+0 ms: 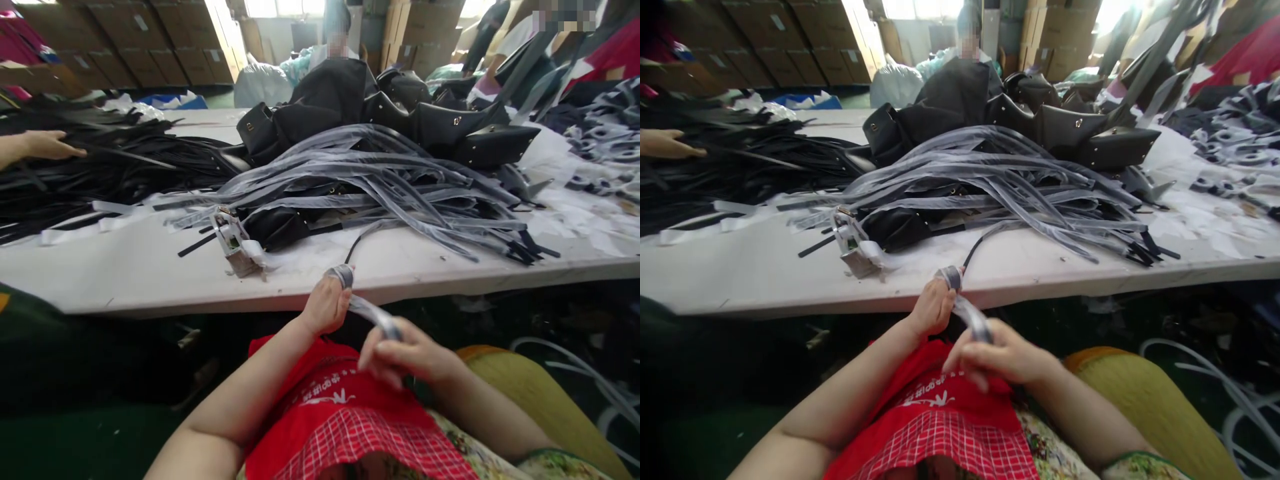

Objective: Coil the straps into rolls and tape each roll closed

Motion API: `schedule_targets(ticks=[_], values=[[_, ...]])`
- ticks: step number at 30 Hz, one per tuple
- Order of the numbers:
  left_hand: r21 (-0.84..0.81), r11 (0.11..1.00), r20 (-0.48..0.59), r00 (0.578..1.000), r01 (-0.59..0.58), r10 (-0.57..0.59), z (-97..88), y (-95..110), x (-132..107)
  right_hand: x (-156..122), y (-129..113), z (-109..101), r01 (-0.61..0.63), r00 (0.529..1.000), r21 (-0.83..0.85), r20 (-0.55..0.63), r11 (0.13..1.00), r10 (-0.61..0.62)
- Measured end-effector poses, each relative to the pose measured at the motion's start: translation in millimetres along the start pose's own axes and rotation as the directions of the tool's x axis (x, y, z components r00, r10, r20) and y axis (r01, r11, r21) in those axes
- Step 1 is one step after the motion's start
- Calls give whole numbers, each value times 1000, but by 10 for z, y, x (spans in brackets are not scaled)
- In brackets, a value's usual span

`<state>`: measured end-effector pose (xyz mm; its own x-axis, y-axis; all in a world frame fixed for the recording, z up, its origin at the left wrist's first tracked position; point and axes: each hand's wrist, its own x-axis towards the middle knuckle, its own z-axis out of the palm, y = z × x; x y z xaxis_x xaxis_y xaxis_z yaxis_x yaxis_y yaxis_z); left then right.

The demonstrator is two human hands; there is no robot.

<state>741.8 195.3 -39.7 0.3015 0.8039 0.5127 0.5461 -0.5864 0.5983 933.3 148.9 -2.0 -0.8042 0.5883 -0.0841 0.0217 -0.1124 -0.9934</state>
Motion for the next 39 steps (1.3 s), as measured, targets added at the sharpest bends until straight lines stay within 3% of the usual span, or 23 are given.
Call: schedule_targets(ticks=[1,2,4,5,6,7,9,10,11,12,14,16,18,19,21,22,23,25,29,33,34,36,39], values=[[28,1000,52,999,-3,1,0,12,-51,-60,-106,-195,11,988,-56,-154,998,-20],[12,999,101,994,33,-34,-4,57,-92,-102,-197,-402,3,941,-172,-332,985,-61],[-168,959,206,960,226,-190,-25,234,-124,-119,-303,-737,-73,774,-474,-582,878,-250],[-310,886,281,923,346,-262,-42,346,-111,-94,-306,-819,-112,721,-601,-597,791,-352],[-452,773,360,884,445,-298,-62,459,-80,-51,-274,-827,-117,722,-691,-552,714,-416],[-569,647,424,855,508,-298,-83,559,-37,6,-210,-763,-89,765,-735,-482,672,-427],[-715,491,410,867,498,-283,-117,678,58,131,-11,-470,-15,894,-685,-336,729,-297],[-744,509,323,900,432,-292,-125,684,94,181,98,-285,-4,942,-603,-271,798,-200],[-728,594,198,934,343,-297,-125,651,116,212,196,-110,-13,972,-498,-211,867,-107],[-649,719,66,960,249,-272,-117,584,118,218,266,32,-23,991,-385,-132,923,-31],[-338,939,-117,988,60,-105,-88,391,66,150,290,145,-22,999,-183,33,983,28],[-27,993,-111,988,-111,108,-63,210,-31,12,159,2,18,996,-98,93,995,-9],[101,977,-20,981,-189,192,-62,140,-112,-123,-50,-312,52,998,-217,-20,975,-58],[90,983,45,986,-163,159,-71,157,-130,-169,-150,-482,53,986,-347,-130,937,-104],[-50,997,204,978,65,-53,-104,270,-103,-207,-297,-746,6,912,-611,-321,792,-255],[-147,959,308,933,240,-187,-126,344,-63,-203,-336,-814,-19,874,-694,-361,719,-326],[-232,881,420,859,413,-293,-150,414,-14,-189,-353,-834,-29,856,-745,-363,667,-368],[-328,696,618,702,639,-353,-201,508,89,-148,-337,-757,-15,892,-776,-295,631,-342],[-342,568,831,523,748,-188,-301,475,177,-90,-202,-523,21,987,-741,-93,671,-135],[-280,346,944,322,896,-72,-373,354,138,-125,-8,-649,-48,999,-559,-14,828,49],[-283,276,952,305,919,-40,-379,332,129,-149,42,-714,-67,997,-493,4,867,79],[-327,150,944,330,933,8,-376,299,131,-196,132,-824,-91,992,-363,51,928,117],[-449,-31,893,449,893,-6,-357,283,206,-203,258,-879,-110,993,-211,28,971,118]])
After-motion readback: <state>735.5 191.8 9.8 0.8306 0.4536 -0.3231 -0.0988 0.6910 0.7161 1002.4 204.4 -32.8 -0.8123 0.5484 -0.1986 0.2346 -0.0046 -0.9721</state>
